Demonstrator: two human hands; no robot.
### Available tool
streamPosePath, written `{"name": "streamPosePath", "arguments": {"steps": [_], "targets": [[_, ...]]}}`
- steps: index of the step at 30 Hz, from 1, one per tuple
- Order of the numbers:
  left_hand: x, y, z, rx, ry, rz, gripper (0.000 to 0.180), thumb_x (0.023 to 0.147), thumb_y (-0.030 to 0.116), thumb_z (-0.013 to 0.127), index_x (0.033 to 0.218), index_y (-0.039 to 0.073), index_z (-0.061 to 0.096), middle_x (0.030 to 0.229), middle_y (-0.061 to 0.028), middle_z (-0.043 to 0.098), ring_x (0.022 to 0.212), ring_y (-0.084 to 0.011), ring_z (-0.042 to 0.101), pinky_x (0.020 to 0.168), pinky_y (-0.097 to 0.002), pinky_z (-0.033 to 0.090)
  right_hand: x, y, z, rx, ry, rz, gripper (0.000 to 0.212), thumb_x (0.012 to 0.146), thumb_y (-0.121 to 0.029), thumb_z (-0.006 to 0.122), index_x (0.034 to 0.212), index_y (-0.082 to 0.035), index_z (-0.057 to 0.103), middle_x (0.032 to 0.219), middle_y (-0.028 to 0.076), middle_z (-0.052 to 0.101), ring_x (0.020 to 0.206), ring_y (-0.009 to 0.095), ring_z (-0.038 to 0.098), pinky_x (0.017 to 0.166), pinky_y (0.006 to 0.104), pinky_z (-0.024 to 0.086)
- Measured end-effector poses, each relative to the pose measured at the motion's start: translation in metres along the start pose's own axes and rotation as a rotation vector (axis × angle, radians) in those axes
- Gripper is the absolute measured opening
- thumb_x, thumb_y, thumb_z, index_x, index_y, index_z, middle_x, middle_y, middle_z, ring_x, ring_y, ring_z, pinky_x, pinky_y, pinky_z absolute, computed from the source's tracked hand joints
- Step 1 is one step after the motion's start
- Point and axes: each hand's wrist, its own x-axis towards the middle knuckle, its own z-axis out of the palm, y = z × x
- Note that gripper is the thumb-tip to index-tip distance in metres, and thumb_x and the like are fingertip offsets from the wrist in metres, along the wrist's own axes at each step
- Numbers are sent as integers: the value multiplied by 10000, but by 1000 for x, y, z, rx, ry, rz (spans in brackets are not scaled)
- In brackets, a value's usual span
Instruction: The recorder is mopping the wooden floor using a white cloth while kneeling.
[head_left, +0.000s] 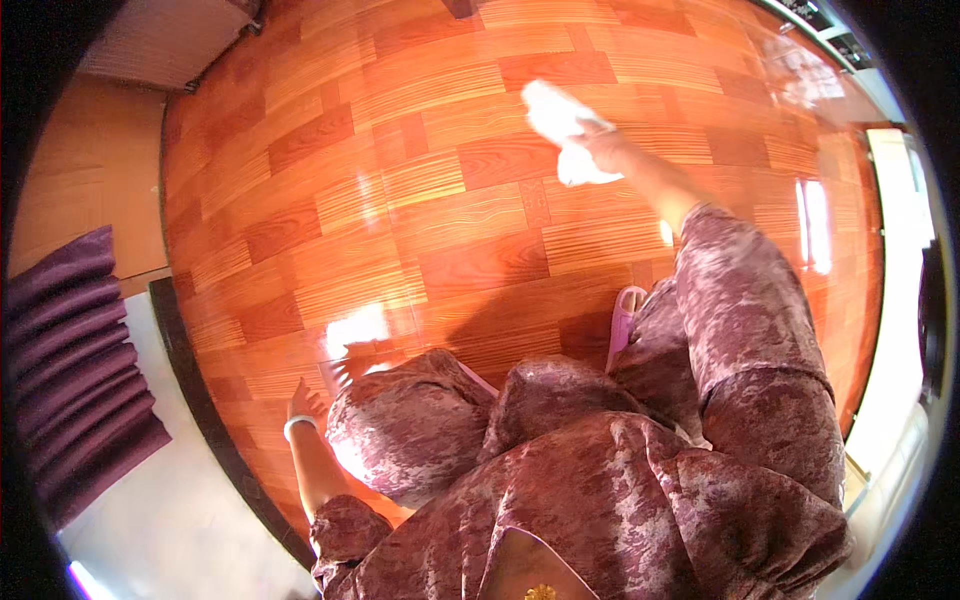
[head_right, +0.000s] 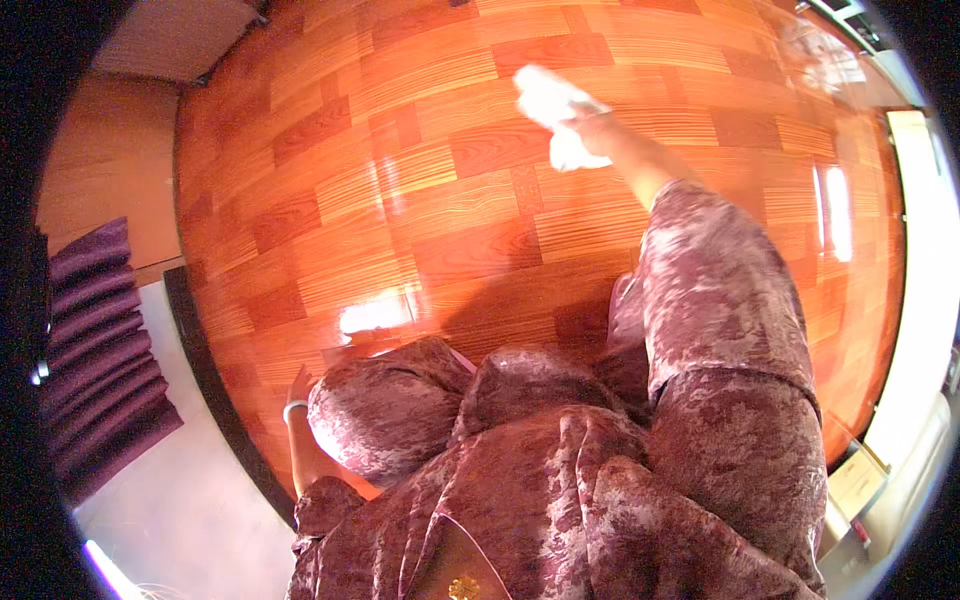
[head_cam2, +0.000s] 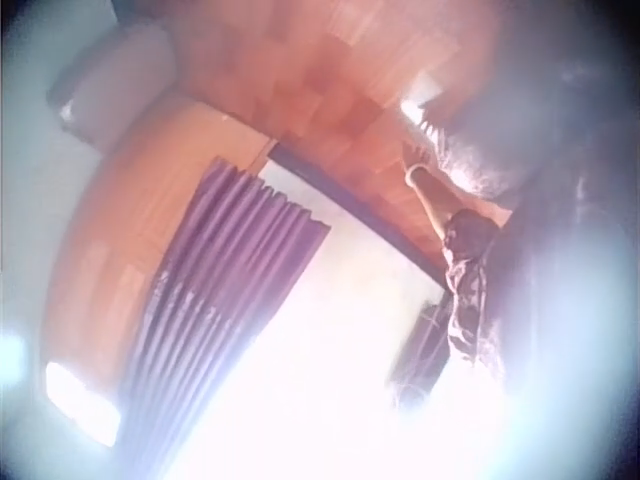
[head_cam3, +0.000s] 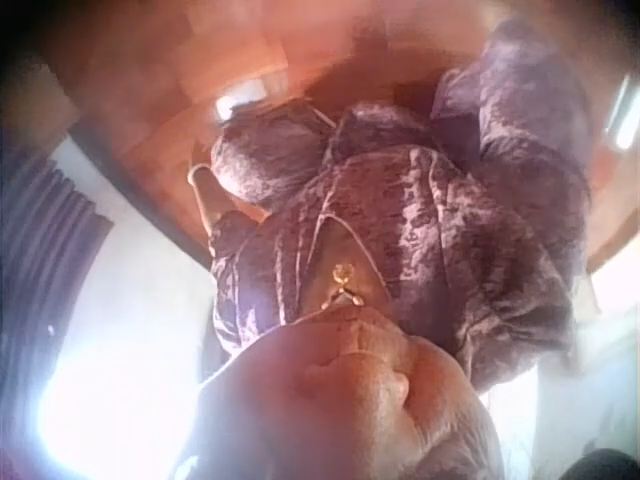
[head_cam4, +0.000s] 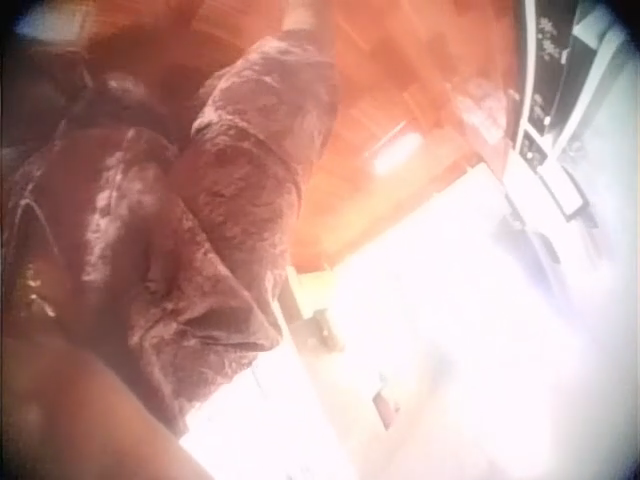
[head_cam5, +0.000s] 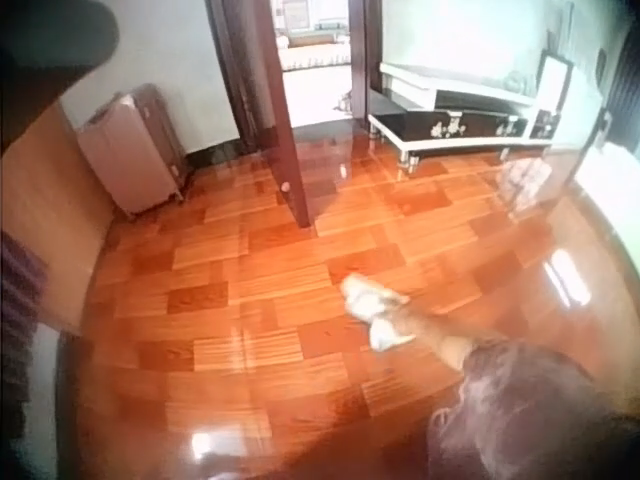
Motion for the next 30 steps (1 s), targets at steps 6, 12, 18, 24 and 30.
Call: {"name": "streamPosePath", "arguments": {"steps": [6, 12, 18, 24, 30], "targets": [[-101, 115, 52, 259, -83, 257, 799, 893, 542, 666, 1473, 67, 388, 1408, -157, 517, 1185, -343, 536, 917, -540, 475, -26, 87, -13, -289, 85, 110, 769, 897, -187, 618, 1554, -306, 238, 1634, 144, 172, 1446, 409, 294, 1118, 460, 406], [-160, 234, 198, 1051, -187, 731, 513, 936, 393, 669, 1335, 81, 588, 1211, -61, 660, 1115, -171, 599, 860, -344, 498, -73, 30, 58, -59, 410, 271, 702, 885, -411, 624, 1516, -262, 356, 1619, 136, 220, 1470, 375, 241, 1086, 622, 337], [-256, 187, 433, 952, -392, 724, 654, 930, 380, 670, 1429, 4, 478, 1440, -138, 525, 1315, -214, 496, 1089, -361, 386, -17, 30, 330, -1099, -7, -804, 748, 689, -422, 792, 1364, -233, 534, 1489, 85, 387, 1409, 360, 344, 1060, 659, 359], [-192, 53, 443, 1334, -176, 830, 1237, 721, 522, 815, 1560, -3, 72, 1566, -317, 248, 1463, -444, 233, 1174, -503, 272, -84, 8, 106, -157, 352, -561, 353, 862, -209, 653, 1209, -271, 635, 1448, -1, 497, 1373, 267, 398, 1158, 533, 279], [-231, 32, 460, 971, -189, 428, 1507, 682, 556, 857, 1461, -82, -265, 1575, -359, 145, 1475, -416, 207, 1185, -428, 254, -36, 125, -8, -174, 618, 377, 385, 942, -359, 584, 1319, -279, 595, 1475, 26, 460, 1333, 319, 432, 1100, 548, 340]]}}
